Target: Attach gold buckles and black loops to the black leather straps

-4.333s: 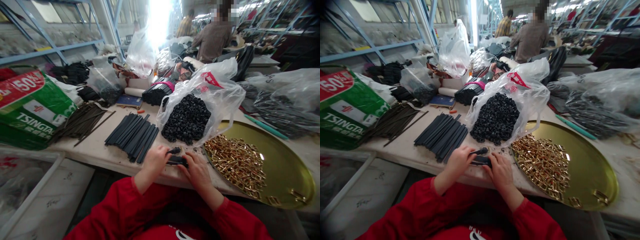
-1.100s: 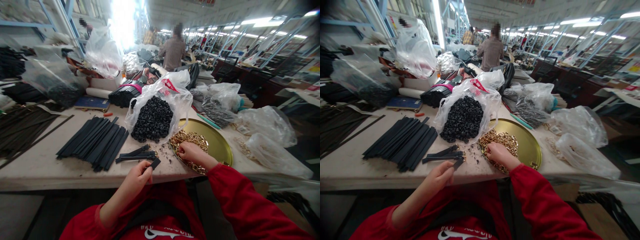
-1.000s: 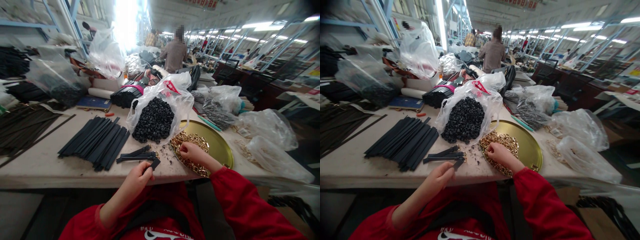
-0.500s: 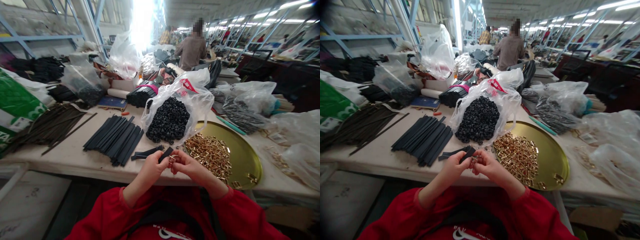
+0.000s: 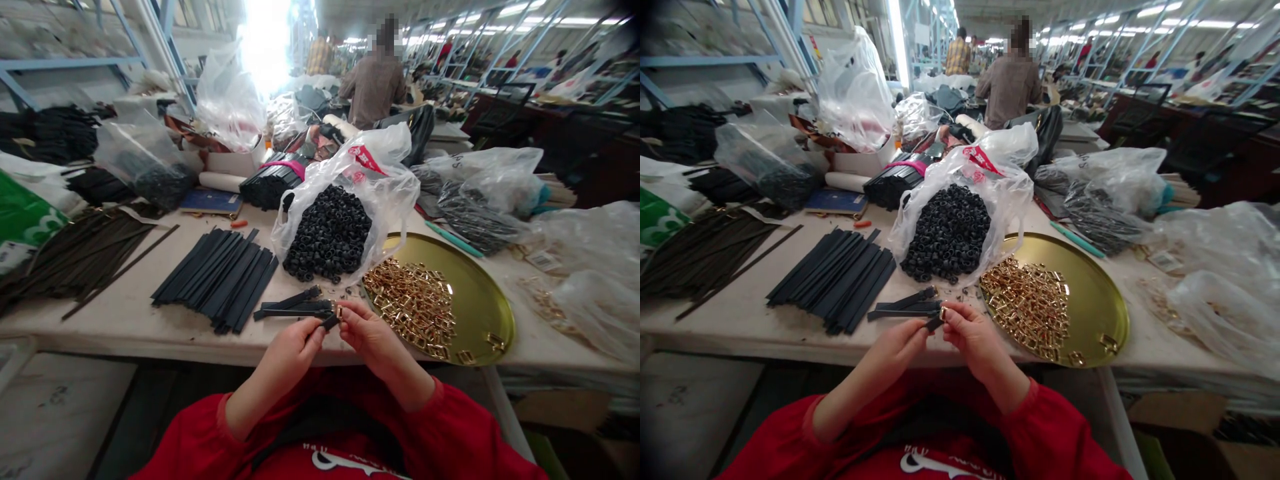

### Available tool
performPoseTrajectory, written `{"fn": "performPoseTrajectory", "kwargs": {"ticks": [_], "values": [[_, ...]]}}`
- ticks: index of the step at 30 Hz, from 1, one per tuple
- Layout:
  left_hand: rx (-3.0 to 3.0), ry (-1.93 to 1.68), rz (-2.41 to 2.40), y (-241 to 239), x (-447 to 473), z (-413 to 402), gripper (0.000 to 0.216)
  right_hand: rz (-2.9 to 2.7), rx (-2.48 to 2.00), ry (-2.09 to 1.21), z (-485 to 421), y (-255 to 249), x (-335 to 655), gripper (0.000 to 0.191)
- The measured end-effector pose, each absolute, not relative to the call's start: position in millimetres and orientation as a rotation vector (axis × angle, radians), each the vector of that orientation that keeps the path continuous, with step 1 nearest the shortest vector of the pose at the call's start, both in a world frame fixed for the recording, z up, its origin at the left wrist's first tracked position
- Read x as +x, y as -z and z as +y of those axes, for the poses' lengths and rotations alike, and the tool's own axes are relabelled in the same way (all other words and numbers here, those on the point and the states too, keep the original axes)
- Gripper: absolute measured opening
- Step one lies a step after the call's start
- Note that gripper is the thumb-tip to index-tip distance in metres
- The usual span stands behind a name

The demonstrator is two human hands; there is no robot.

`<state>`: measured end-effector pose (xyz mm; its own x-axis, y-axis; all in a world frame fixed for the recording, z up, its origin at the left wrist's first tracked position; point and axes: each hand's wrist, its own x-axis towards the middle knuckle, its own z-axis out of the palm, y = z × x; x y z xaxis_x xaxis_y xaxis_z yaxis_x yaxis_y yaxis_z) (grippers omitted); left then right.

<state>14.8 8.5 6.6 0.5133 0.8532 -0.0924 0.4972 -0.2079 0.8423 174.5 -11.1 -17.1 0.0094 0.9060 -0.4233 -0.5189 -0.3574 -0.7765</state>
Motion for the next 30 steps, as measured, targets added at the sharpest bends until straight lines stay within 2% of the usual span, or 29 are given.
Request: {"fn": "performPoseTrajectory", "kwargs": {"ticks": [2,6,9,13,19,23,25,28,30], "values": [[1.894,-0.495,1.077,-6.6,16.6,5.0,0.028,-0.541,-1.144,-1.626,-17.1,18.3,167.5,0.030],[1.869,-0.498,1.077,-7.1,21.9,-0.4,0.028,-0.857,-1.255,-1.315,-27.1,17.9,162.6,0.026],[1.821,-0.471,1.104,-6.6,21.2,-3.6,0.024,-0.848,-1.298,-1.200,-28.1,14.6,168.6,0.026],[1.685,-0.527,1.076,-6.0,17.4,-6.1,0.017,-0.870,-1.289,-1.255,-28.7,13.0,170.0,0.026],[1.479,-0.585,1.045,-7.1,19.4,-5.3,0.019,-0.915,-1.279,-1.327,-35.8,16.8,156.6,0.030],[1.346,-0.561,1.060,-5.8,21.8,-3.8,0.015,-0.821,-1.183,-1.482,-36.4,17.9,153.3,0.026],[1.328,-0.534,1.108,-2.4,21.6,-3.8,0.016,-0.924,-1.262,-1.348,-37.6,19.3,153.5,0.022],[1.414,-0.558,1.174,2.7,19.0,-5.8,0.019,-1.256,-1.408,-0.913,-40.9,22.6,156.5,0.014],[1.484,-0.556,1.182,2.9,16.2,-8.0,0.022,-1.385,-1.423,-0.784,-42.7,24.6,159.5,0.010]]}}
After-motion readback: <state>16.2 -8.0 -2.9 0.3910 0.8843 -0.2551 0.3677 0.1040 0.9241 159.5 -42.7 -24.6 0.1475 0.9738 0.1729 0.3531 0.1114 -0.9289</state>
